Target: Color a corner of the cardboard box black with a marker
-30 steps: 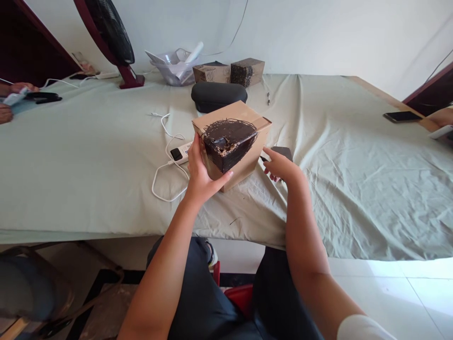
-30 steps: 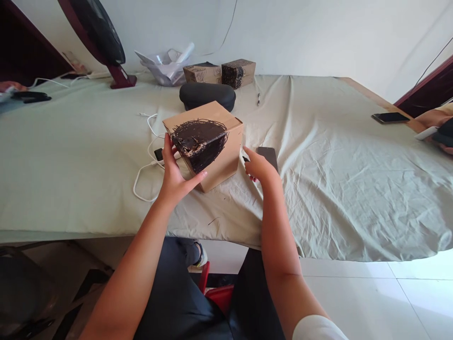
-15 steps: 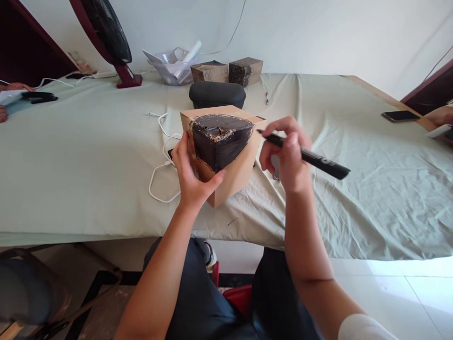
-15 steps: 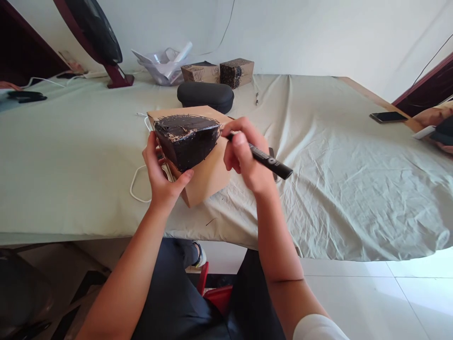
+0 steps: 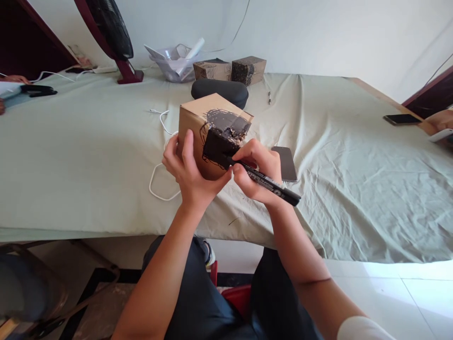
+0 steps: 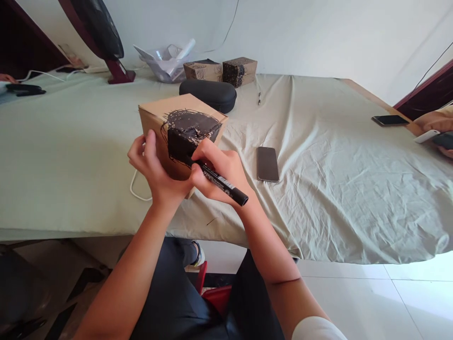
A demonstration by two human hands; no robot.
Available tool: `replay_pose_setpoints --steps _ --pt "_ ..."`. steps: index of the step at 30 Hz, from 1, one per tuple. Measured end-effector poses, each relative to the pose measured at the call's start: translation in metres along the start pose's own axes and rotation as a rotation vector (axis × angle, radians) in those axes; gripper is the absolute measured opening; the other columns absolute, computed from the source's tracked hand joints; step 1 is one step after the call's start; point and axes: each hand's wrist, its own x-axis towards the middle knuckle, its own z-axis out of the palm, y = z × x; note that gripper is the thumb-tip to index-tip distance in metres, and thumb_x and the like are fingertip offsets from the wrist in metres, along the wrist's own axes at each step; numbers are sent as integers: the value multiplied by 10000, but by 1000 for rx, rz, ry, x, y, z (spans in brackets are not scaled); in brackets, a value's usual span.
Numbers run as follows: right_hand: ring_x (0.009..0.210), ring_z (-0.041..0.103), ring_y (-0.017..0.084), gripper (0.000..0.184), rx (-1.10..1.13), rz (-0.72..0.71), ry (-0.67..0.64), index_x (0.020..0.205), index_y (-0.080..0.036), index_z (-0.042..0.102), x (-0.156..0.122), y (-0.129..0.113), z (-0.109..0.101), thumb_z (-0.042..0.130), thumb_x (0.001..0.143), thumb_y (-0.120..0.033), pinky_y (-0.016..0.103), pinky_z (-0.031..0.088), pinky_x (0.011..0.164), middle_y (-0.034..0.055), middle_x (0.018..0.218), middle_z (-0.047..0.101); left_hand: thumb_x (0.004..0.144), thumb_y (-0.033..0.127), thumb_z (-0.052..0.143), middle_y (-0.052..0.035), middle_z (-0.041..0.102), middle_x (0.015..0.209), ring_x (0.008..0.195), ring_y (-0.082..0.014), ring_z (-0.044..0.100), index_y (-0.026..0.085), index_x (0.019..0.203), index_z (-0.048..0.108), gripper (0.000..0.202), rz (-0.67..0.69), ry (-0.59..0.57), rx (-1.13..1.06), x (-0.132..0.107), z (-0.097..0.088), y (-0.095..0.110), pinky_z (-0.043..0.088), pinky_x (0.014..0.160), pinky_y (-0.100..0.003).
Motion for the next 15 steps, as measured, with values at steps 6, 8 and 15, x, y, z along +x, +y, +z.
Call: replay_pose_setpoints --steps 6,8,15 --pt "476 419 115 137 -85 0 169 853 -292 544 0 -11 7 622 837 -181 291 368 482 -65 640 552 721 648 877 -145 373 1597 1530 -489 358 346 1601 407 1043 19 26 81 -2 3 3 279 1290 -694" --pt "481 431 116 139 -78 5 232 859 -293 557 -1 -14 6 626 838 -174 293 385 484 -59 661 569 716 603 895 -142 363 1602 1523 -492 354 346 1598 415 1036 38 9 76 -2 2 4 277 1287 -697" --pt "568 556 155 117 -82 90 274 890 -306 582 -4 -17 6 645 862 -211 327 473 551 -42 694 588 705 503 899 -124 311 1641 1560 -501 283 353 1606 403 1040 32 -39 8 -1 0 2 211 1313 -694"
